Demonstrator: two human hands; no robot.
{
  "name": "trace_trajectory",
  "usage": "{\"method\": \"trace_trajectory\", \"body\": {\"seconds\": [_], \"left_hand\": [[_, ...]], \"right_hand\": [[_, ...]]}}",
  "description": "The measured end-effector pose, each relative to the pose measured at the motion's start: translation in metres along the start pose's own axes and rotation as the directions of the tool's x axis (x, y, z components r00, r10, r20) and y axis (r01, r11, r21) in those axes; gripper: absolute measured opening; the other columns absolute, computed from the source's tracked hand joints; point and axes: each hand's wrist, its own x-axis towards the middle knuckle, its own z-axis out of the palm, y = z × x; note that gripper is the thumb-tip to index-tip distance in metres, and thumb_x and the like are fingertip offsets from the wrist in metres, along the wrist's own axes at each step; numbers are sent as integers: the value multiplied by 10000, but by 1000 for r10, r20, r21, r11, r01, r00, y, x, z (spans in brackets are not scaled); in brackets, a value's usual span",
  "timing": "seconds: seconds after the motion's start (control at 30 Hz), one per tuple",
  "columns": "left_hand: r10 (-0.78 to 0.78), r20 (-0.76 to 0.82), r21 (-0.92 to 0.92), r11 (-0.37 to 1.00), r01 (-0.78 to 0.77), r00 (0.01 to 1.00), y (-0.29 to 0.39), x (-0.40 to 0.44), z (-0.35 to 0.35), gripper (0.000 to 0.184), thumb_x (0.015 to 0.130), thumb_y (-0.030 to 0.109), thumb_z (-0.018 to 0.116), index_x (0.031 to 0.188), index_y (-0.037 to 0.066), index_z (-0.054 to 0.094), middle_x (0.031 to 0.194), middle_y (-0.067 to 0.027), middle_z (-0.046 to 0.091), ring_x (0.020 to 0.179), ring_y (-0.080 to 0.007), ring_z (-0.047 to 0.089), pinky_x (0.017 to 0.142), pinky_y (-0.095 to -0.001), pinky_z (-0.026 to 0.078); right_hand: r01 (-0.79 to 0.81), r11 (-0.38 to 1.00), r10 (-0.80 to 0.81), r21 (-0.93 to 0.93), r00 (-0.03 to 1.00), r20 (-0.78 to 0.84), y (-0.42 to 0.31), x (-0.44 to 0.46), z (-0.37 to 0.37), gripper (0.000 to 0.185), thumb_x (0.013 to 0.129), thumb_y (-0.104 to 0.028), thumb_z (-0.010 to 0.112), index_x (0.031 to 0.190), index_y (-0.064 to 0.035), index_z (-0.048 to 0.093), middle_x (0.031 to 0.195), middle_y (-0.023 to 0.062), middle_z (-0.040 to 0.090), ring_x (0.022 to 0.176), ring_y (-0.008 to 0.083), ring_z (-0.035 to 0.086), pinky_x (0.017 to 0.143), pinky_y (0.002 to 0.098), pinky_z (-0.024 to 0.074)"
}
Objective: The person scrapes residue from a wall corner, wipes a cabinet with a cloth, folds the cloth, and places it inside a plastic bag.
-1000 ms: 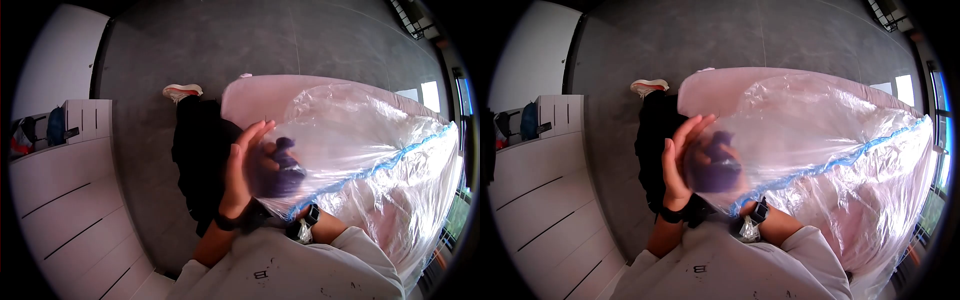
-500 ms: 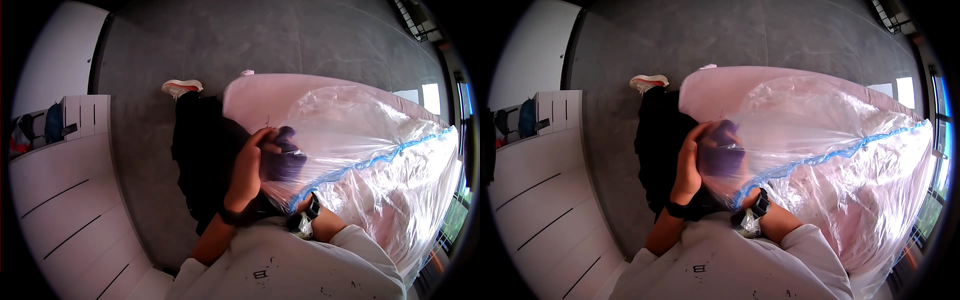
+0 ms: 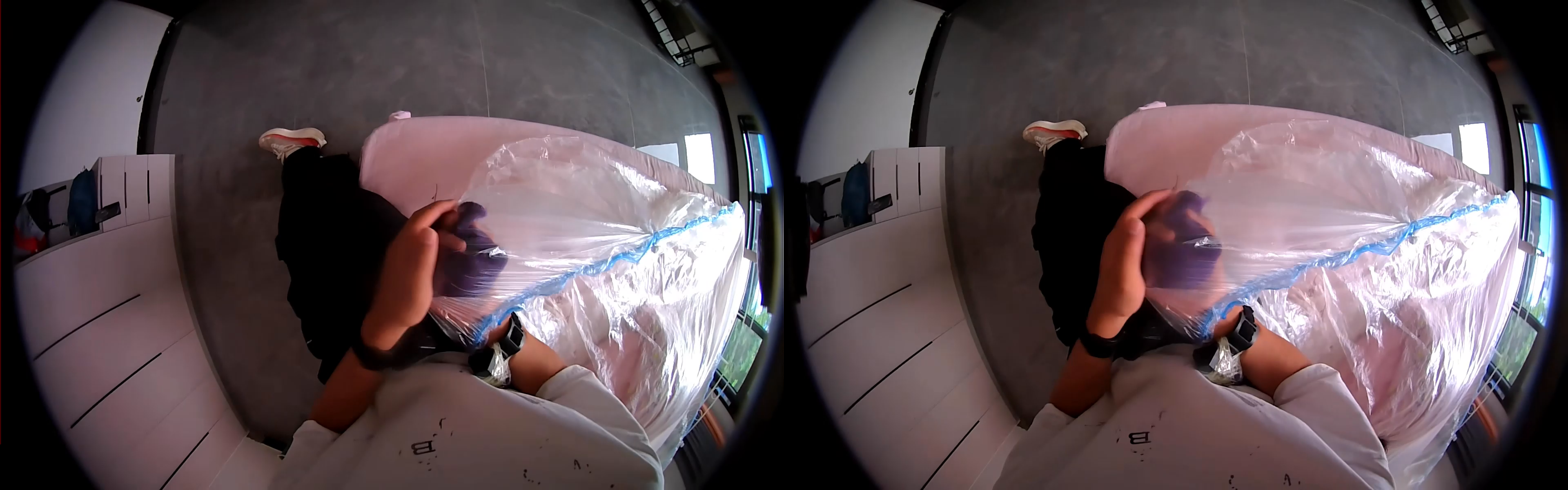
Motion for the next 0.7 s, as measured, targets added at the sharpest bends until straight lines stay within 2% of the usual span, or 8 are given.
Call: {"method": "trace_trajectory", "body": {"seconds": [0.03,0.1,0.23,0.3,0.33,0.43,0.6,0.7], "left_hand": [[-120,-2,-259,959,115,993,-8,-1,-2,484,1025,356,329,1278,-28,479,1119,-105,581,925,-126,582,890,-276,428],[-317,111,-578,750,321,942,-20,-2,-11,489,1024,363,326,1287,-20,476,1093,-88,585,910,-121,582,887,-264,424],[-220,-13,-517,836,182,975,-4,-6,0,450,1026,330,338,1285,-10,481,1112,-82,576,895,-130,583,862,-269,438],[11,-64,41,999,-8,998,17,-4,3,416,1024,306,360,1272,-3,488,1181,-98,557,876,-148,581,848,-275,445],[91,-25,91,992,-88,996,15,-3,3,406,1022,298,374,1264,-5,493,1239,-127,533,868,-160,578,849,-277,441],[73,65,70,995,-77,995,7,3,-3,418,1025,305,359,1262,-11,498,1256,-151,526,866,-166,578,857,-276,435],[-61,15,-10,998,61,998,-1,-2,-5,476,1030,334,327,1289,-36,477,1098,-116,590,931,-134,558,925,-274,395],[-55,-11,-50,997,54,998,-4,-3,-2,483,1030,330,330,1299,-48,464,1099,-119,585,950,-137,559,936,-276,392]], "right_hand": [[1,1000,-1,8,1000,-7,0,1,0,229,981,-327,446,1084,-133,511,856,12,514,784,121,551,666,236,463],[-4,1000,4,18,1000,-14,0,1,1,230,981,-328,445,1084,-134,512,856,11,515,784,120,550,665,235,462],[-5,1000,5,17,1000,-24,1,-1,0,230,982,-330,443,1084,-136,512,855,9,515,783,117,550,664,234,461],[-5,1000,5,18,1000,-26,1,-4,2,230,982,-331,442,1084,-137,513,855,9,515,783,116,550,664,233,460],[-7,1000,7,19,1000,-26,0,-4,3,231,982,-331,441,1084,-137,513,855,8,515,783,116,550,664,233,460],[-10,999,12,38,999,-35,-1,-6,3,231,983,-333,440,1084,-139,514,854,7,516,783,114,549,663,232,459],[-6,992,17,123,996,-89,0,0,-3,232,984,-335,437,1083,-141,515,853,5,516,782,111,549,662,230,457],[5,991,10,132,993,-116,-1,2,-5,232,985,-337,435,1083,-143,515,852,4,517,782,110,548,661,230,456]]}}
